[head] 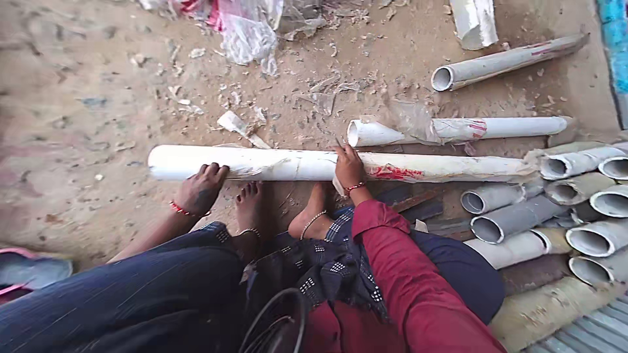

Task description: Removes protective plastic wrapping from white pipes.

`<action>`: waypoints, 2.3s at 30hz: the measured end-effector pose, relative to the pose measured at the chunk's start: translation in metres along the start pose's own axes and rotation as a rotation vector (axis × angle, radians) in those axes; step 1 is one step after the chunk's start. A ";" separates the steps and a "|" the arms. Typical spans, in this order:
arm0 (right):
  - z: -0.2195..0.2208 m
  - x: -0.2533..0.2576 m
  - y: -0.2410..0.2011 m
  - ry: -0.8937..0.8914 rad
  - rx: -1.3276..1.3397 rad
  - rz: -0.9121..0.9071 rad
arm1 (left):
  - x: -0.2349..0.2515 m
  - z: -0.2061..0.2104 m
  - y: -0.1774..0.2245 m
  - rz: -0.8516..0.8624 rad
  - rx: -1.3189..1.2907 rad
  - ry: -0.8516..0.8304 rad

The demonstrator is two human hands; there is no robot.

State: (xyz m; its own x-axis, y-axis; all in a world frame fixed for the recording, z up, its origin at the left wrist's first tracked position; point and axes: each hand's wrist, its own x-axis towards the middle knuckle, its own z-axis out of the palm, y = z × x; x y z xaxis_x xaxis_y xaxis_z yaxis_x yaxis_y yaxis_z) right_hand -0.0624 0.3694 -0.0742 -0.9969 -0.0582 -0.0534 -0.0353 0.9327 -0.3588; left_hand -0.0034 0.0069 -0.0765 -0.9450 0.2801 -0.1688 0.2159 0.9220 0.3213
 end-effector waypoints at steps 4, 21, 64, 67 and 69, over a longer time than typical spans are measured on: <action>-0.004 -0.006 -0.004 -0.027 -0.041 0.008 | -0.005 -0.004 0.005 -0.045 -0.127 0.015; 0.009 -0.002 -0.030 0.012 -0.064 0.021 | 0.001 0.011 -0.015 -0.995 -1.166 -0.571; 0.047 0.022 -0.067 -0.193 -0.180 -0.087 | 0.023 -0.020 0.015 0.066 -0.054 -0.407; 0.043 0.033 -0.069 -0.248 -0.186 -0.036 | 0.017 -0.022 0.024 0.086 -0.084 -0.424; 0.044 0.036 -0.070 -0.267 -0.196 -0.020 | 0.012 -0.021 0.029 0.096 -0.095 -0.413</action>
State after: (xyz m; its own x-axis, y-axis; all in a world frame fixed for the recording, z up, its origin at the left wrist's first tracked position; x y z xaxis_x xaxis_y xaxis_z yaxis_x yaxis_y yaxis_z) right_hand -0.0931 0.2869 -0.0922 -0.9430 -0.1444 -0.2999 -0.0935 0.9796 -0.1777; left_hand -0.0142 0.0314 -0.0497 -0.7398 0.4650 -0.4862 0.2564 0.8630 0.4353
